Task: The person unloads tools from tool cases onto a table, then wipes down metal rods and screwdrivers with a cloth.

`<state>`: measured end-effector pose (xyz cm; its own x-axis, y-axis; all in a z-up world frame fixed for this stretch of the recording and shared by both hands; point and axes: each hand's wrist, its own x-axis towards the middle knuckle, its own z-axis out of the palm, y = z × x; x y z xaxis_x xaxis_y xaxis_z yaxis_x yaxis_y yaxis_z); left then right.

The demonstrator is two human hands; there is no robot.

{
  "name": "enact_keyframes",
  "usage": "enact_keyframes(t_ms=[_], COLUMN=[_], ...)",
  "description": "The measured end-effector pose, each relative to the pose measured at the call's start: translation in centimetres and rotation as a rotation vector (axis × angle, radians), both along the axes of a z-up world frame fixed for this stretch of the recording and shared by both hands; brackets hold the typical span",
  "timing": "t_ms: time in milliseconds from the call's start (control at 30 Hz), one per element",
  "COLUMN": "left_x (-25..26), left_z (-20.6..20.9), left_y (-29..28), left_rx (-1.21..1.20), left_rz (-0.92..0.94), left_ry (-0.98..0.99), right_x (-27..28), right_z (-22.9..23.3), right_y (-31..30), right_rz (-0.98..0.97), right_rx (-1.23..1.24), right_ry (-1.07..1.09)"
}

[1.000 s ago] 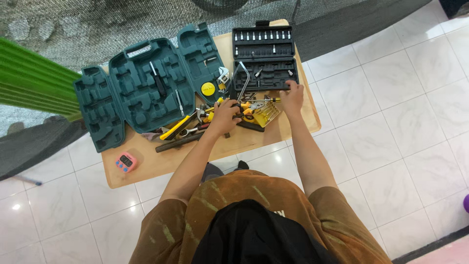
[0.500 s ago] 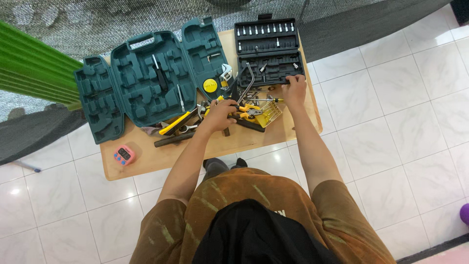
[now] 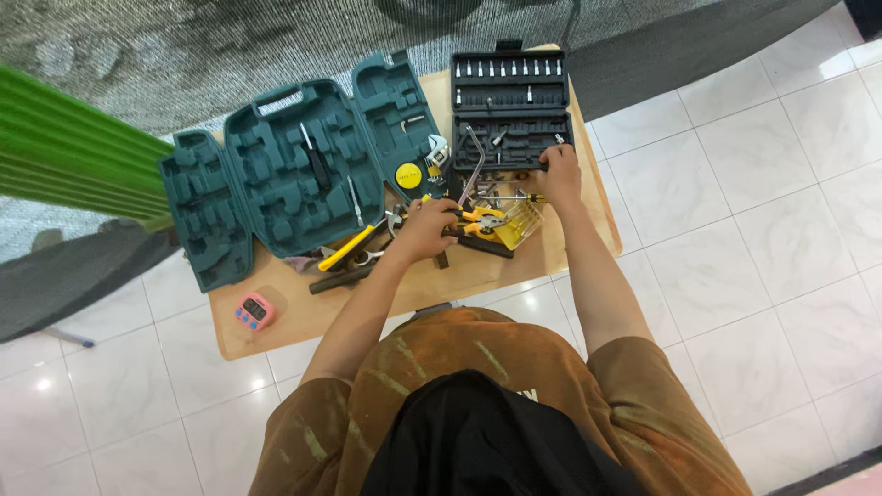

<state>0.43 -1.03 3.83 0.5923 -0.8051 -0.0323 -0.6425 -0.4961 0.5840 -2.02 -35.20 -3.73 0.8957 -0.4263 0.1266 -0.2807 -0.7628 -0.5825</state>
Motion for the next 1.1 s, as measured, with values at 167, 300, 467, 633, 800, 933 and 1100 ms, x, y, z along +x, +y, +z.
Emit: enact_keyframes(t_ms=[167, 300, 467, 633, 800, 933, 1100], left_x=[0.8, 0.7, 1.0, 1.3, 2.1, 1.7, 0.9], left_z=[-2.1, -3.5, -1.4, 0.9, -1.0, -1.6, -2.1], left_y=[-0.3, -1.6, -4.7, -7.8, -8.5, -8.2, -7.3], left_rx=[-0.111, -0.214, -0.15, 0.026, -0.172, -0.263, -0.253], left_rz=[-0.005, 0.099, 0.132, 0.156, 0.296, 0.382, 0.473], left_ry=[0.004, 0.062, -0.02, 0.067, -0.099, -0.132, -0.217], right_x=[0.1, 0.2, 2.1, 3.6, 6.0, 7.5, 9.1], right_z=[-0.9, -1.9, -2.4, -2.7, -2.9, -1.9, -1.0], right_y=[-0.4, -0.4, -3.7, -7.5, -8.4, -7.7, -7.3], right_rz=[-0.062, -0.107, -0.095, -0.096, -0.119, -0.173, -0.289], right_rx=[-0.017, -0.033, -0.015, 0.027, 0.435, 0.623, 0.625], right_ry=[-0.187, -0.318, -0.371, -0.275, -0.101, 0.031, 0.08])
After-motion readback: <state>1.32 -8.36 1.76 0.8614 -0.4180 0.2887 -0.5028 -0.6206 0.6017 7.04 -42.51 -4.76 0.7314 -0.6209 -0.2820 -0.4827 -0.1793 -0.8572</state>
